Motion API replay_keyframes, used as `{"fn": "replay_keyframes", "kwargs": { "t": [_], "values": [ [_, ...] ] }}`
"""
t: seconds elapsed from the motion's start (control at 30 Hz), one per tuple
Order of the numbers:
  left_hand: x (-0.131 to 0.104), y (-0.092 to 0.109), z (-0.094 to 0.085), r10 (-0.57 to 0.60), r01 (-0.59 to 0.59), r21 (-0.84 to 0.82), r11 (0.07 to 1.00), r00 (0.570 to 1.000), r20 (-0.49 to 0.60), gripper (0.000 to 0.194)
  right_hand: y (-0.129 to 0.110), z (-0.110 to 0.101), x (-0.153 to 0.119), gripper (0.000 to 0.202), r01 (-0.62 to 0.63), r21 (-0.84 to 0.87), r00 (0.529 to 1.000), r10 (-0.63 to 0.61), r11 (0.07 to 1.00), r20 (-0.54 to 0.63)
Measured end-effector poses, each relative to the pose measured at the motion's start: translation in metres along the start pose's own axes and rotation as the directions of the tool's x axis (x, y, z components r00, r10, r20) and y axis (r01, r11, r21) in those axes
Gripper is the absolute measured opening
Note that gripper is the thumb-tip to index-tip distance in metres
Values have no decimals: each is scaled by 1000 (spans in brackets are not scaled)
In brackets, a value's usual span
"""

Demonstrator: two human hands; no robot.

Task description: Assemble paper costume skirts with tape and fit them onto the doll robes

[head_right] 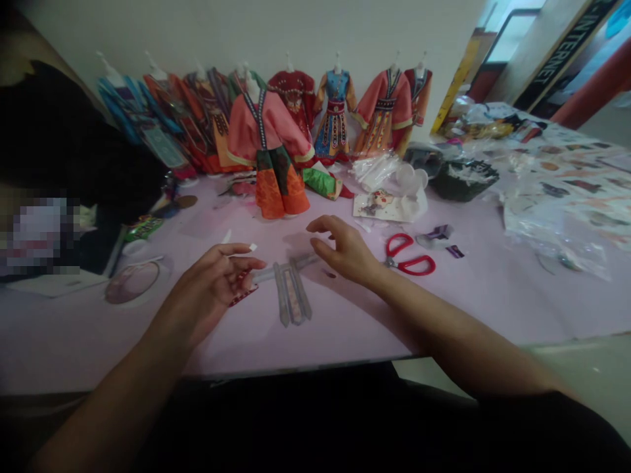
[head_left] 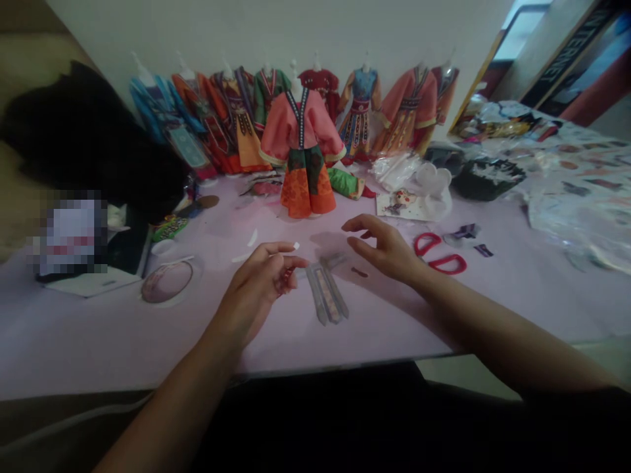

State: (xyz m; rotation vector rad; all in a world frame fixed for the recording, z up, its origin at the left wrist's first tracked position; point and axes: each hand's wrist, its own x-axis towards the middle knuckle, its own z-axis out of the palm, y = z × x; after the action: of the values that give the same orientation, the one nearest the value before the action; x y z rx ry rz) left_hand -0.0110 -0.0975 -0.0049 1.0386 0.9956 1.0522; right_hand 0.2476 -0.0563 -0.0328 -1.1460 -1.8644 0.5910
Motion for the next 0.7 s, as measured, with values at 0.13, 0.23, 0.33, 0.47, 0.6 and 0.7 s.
{"fn": "replay_keyframes", "kwargs": {
  "t": [0.13,0.23,0.33,0.47,0.6,0.7],
  "values": [
    [-8,9,13,-88,105,-212,972,992,88,37,-25,11,-10,15,9,191,999,-16,981,39],
    [-13,11,17,-113,139,-287,948,988,105,34,-38,22,-18,12,-44,349,992,-1,936,128],
    [-16,10,17,-116,145,-309,940,987,110,34,-46,31,-25,12,-141,500,973,26,854,229],
    [-16,7,17,-79,110,-320,941,991,108,35,-52,39,-32,17,-326,653,918,64,683,391],
    [-15,5,17,-28,71,-316,946,990,138,35,-53,39,-29,19,-322,657,930,96,682,355],
    [-15,4,16,-16,78,-325,943,982,188,34,-49,36,-22,17,-266,653,961,143,709,235]
  ]
}}
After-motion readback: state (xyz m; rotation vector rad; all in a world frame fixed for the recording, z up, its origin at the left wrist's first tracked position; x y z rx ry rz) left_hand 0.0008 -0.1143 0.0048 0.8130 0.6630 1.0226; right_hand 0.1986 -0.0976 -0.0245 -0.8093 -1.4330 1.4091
